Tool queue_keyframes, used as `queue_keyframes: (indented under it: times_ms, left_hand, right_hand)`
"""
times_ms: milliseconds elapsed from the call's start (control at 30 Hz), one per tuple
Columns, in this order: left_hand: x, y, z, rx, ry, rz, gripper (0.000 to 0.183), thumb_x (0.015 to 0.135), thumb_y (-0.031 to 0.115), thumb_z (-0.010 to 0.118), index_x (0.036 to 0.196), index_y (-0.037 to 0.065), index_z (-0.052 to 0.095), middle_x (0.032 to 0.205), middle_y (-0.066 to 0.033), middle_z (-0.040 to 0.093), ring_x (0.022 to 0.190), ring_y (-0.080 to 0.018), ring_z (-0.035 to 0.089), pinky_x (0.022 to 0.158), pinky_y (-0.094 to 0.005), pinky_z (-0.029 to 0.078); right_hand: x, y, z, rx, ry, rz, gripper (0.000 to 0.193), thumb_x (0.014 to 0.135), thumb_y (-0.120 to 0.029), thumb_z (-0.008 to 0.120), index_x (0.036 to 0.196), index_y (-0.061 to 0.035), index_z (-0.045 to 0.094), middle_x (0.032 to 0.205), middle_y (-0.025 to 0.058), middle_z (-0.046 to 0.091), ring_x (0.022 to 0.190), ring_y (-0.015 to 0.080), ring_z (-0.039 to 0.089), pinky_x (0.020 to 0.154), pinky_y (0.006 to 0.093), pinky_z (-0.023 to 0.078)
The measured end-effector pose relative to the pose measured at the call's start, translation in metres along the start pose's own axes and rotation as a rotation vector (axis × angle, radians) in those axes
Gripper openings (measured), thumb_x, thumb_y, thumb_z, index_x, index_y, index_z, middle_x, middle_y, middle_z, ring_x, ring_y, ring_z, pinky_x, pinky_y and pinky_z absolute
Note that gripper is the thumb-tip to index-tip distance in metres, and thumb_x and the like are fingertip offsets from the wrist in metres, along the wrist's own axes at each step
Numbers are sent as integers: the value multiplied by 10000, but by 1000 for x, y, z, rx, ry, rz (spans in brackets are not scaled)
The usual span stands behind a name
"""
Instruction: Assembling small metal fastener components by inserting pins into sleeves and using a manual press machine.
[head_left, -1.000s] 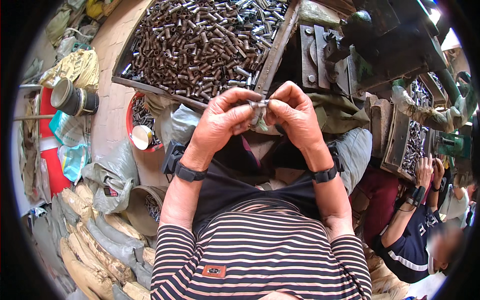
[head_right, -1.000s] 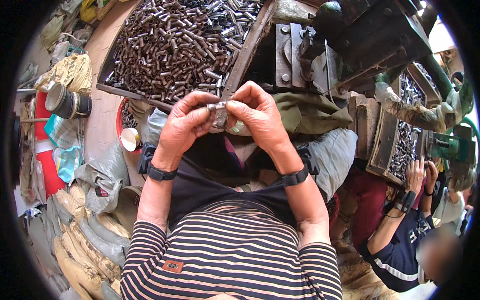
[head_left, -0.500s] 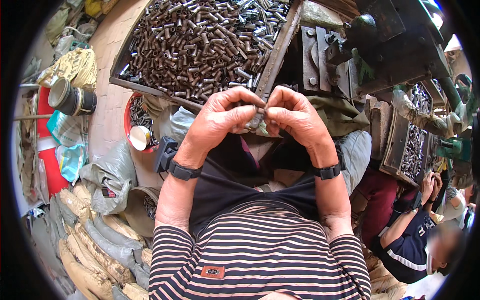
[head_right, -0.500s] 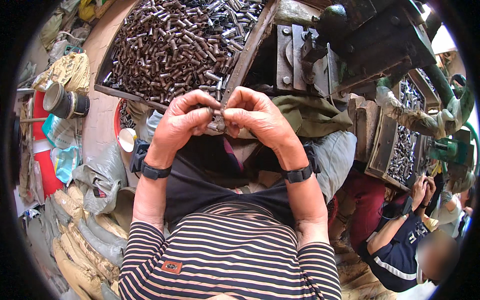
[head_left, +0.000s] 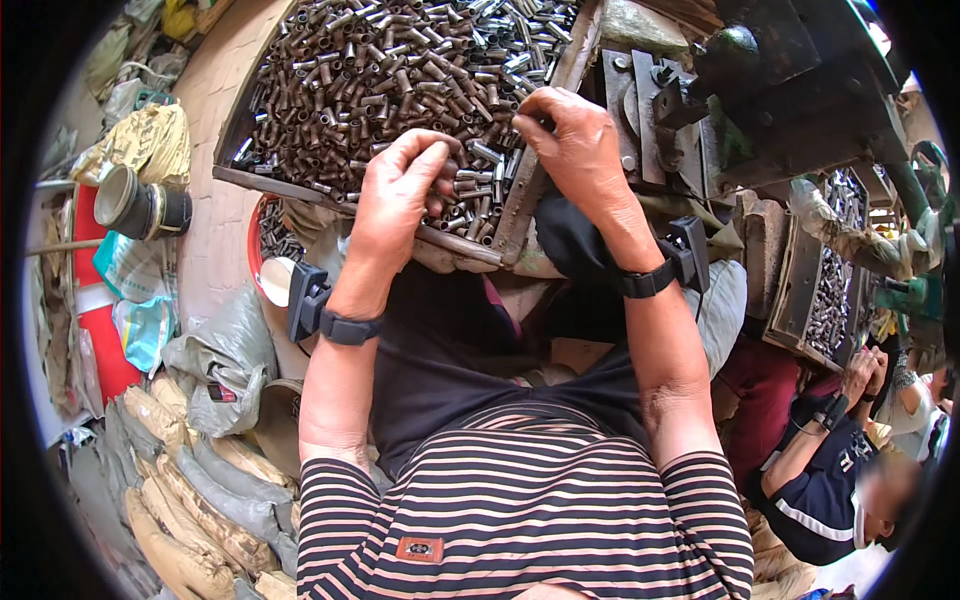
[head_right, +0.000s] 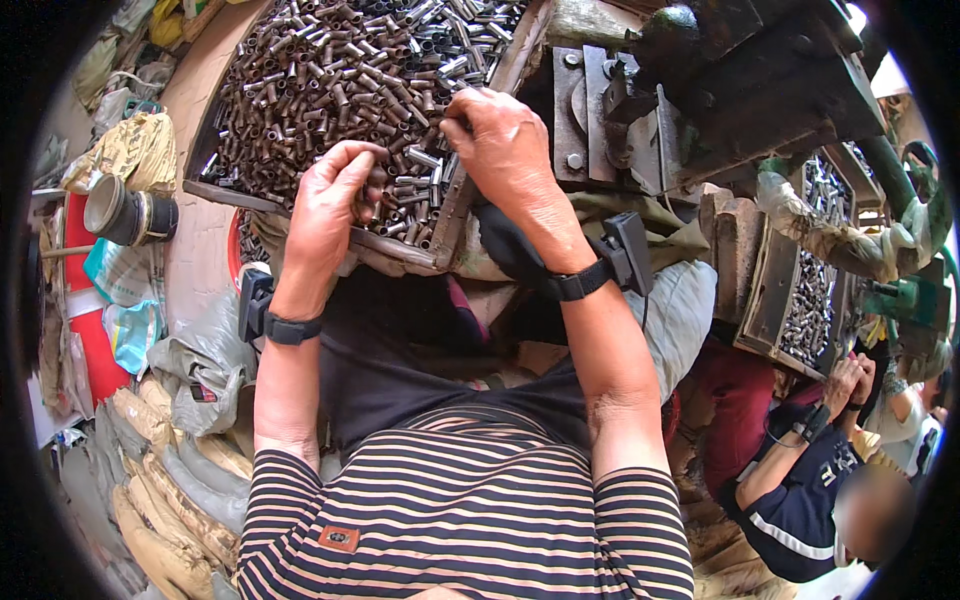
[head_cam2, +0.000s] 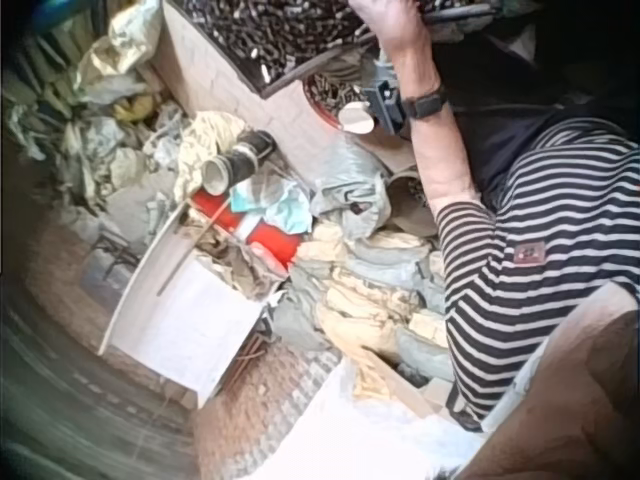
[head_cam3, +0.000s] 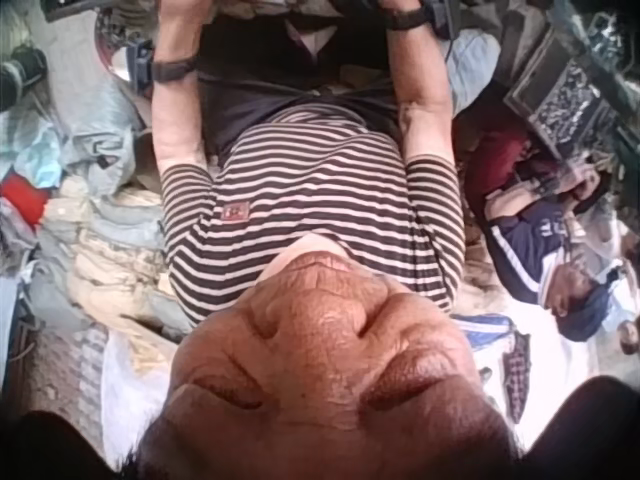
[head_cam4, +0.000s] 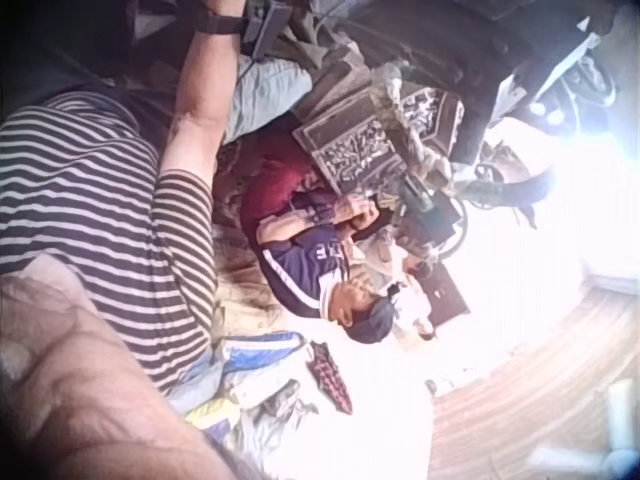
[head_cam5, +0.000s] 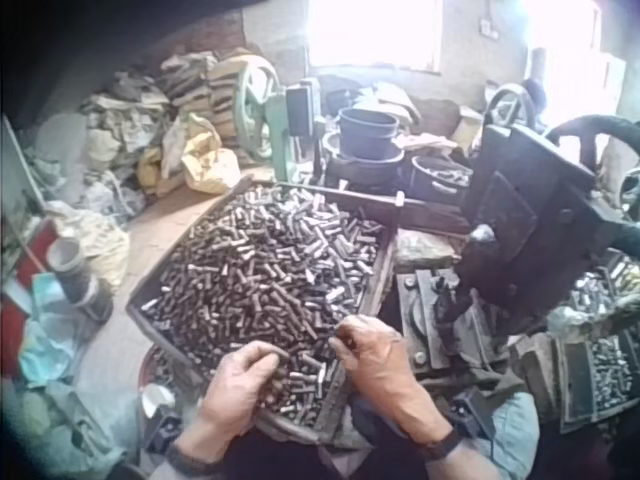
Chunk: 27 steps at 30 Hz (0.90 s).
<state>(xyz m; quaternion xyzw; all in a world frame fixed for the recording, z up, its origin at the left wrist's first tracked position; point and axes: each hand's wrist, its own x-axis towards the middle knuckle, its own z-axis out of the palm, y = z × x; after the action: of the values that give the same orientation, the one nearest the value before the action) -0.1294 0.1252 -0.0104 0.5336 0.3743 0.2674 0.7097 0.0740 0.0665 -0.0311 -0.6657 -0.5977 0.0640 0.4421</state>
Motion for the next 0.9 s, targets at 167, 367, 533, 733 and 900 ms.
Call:
queue_keyframes:
  times_ms: [167,367,533,733,900]
  left_hand:
    - [25,-15,4,1183,257,602,159,837,154,617,952,46,601,906,-150,620,813,-352,627,686,-427,500]
    - [28,-15,14,1315,270,497,179,835,192,639,951,63,594,944,-118,625,829,-354,623,690,-442,497]
    - [30,-10,14,1339,264,437,187,829,210,649,934,64,601,895,-115,635,829,-347,628,693,-440,498]
    - [26,-11,-3,1122,205,557,176,817,173,654,909,31,606,809,-111,627,714,-257,611,645,-365,486]
    - [5,1,-11,105,20,33,155,845,145,660,943,34,615,789,-5,639,648,-58,579,553,-197,447]
  right_hand:
    - [-7,-21,25,-332,-112,-214,95,735,-165,665,758,-88,615,800,64,626,838,263,611,735,408,468]
    - [-13,-24,35,-452,-182,-138,182,702,-204,714,813,-93,621,855,56,615,895,256,582,782,391,440]
    - [-18,-26,24,-310,-39,-133,76,690,-143,660,732,-96,617,812,63,605,838,249,580,722,386,449]
    - [-19,-29,38,-497,-100,-205,38,718,-131,602,734,-100,620,787,52,607,840,244,581,724,403,424]
    - [-27,-33,30,-388,-44,-227,48,731,-114,617,752,-81,590,786,70,601,819,262,585,720,410,434]
